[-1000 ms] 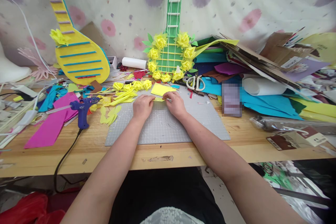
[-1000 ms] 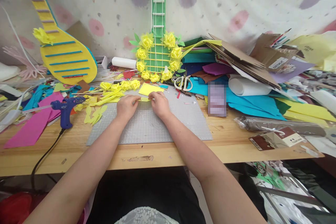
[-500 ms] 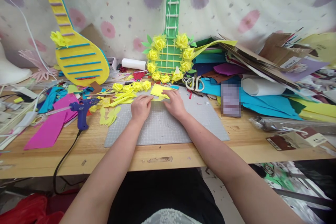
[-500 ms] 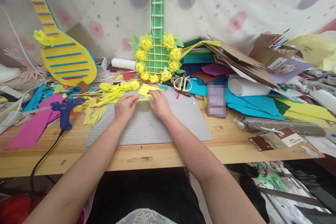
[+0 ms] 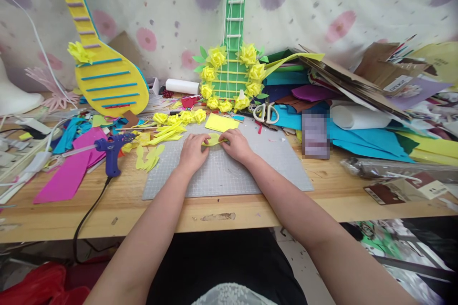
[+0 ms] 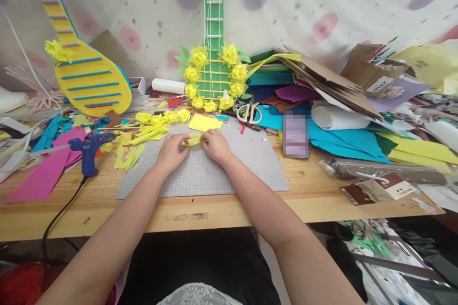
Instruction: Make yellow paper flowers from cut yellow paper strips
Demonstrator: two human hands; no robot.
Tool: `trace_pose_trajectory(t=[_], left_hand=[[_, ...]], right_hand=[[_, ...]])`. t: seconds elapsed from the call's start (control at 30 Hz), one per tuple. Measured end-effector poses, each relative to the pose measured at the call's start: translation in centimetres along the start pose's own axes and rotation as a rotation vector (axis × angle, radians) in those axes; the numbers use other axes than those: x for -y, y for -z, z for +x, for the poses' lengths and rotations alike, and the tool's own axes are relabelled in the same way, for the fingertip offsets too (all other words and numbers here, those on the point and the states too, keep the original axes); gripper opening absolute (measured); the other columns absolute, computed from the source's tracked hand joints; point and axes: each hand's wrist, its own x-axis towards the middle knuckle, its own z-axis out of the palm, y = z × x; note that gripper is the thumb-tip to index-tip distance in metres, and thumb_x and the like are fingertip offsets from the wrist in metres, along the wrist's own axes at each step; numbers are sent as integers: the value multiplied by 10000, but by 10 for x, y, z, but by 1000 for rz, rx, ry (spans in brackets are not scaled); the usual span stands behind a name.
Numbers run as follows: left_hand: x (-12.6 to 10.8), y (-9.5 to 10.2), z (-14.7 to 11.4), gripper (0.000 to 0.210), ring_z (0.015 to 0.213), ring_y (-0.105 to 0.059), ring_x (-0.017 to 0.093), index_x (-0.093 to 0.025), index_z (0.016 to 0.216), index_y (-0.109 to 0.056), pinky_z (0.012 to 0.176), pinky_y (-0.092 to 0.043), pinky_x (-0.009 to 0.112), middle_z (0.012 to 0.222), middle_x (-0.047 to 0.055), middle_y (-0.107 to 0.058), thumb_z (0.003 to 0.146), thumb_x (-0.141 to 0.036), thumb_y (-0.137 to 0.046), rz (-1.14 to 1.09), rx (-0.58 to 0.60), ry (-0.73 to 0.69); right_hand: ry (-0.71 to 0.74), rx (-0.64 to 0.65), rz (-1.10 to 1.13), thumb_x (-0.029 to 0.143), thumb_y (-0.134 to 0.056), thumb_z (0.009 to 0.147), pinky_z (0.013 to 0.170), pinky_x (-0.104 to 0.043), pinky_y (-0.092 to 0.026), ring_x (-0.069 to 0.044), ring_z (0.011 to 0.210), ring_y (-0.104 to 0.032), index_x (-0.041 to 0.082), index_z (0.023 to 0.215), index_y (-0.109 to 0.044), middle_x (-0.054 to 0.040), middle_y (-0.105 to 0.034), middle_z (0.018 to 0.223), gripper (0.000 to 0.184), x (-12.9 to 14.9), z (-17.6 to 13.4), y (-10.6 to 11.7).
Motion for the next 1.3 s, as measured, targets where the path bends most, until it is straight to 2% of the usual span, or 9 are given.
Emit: trace_pose_trajectory(t=[0.13,0.23,0.33,0.43,0.6,0.83,1.1,1.3], left_hand=[[-2,-2,1,244,904,-518,206,-222,942,-623,816,-419,340,850,28,-663,728,-159,-524,-16,33,69],[-2,-1,1,245,921,-517,206,-222,938,-630,829,-417,343,854,26,-671,724,-162,-527,-18,18,79],[-3,0,0,263,928,-517,210,-220,946,-623,845,-407,347,862,20,-675,700,-164,-549,-12,12,59],[-4,0,-1,282,921,-519,212,-214,950,-607,844,-403,347,869,15,-675,668,-202,-594,-36,6,51],[-1,-4,0,217,838,-540,180,-211,919,-585,788,-423,319,796,3,-667,706,-243,-566,-161,5,168],[1,-10,3,233,820,-544,187,-217,945,-563,747,-421,321,773,6,-656,714,-244,-571,-155,-24,245],[-7,-8,5,233,870,-528,224,-213,956,-549,744,-396,348,765,19,-658,731,-263,-580,0,-31,226],[-9,-9,5,192,877,-527,221,-226,893,-537,743,-390,343,748,15,-646,712,-235,-600,39,-37,230]], right_hand=[[50,-1,30,145,-542,722,831,-323,-372,-195,932,-456,194,869,-642,-54,-586,962,185,-1,-2,7],[82,31,77,133,-554,711,790,-304,-384,-174,872,-481,190,899,-635,-42,-608,908,212,-1,-3,10],[4,80,164,136,-563,713,696,-266,-390,-140,751,-498,187,899,-626,-15,-625,778,203,-1,-3,9],[-66,89,248,161,-584,710,655,-244,-385,-113,686,-505,180,907,-615,1,-625,739,200,0,-2,7],[-152,95,315,203,-583,717,633,-237,-387,-101,657,-521,176,874,-597,3,-623,728,160,3,-2,5],[-268,-14,225,191,-514,719,650,-266,-384,-133,699,-513,208,902,-537,17,-605,721,185,13,-3,-3],[-197,-43,84,143,-481,695,663,-280,-361,-177,765,-478,202,883,-522,-8,-608,705,202,19,-6,-6],[-163,-44,15,134,-484,699,653,-279,-355,-179,756,-471,198,807,-513,-27,-593,718,129,21,-6,-6]])
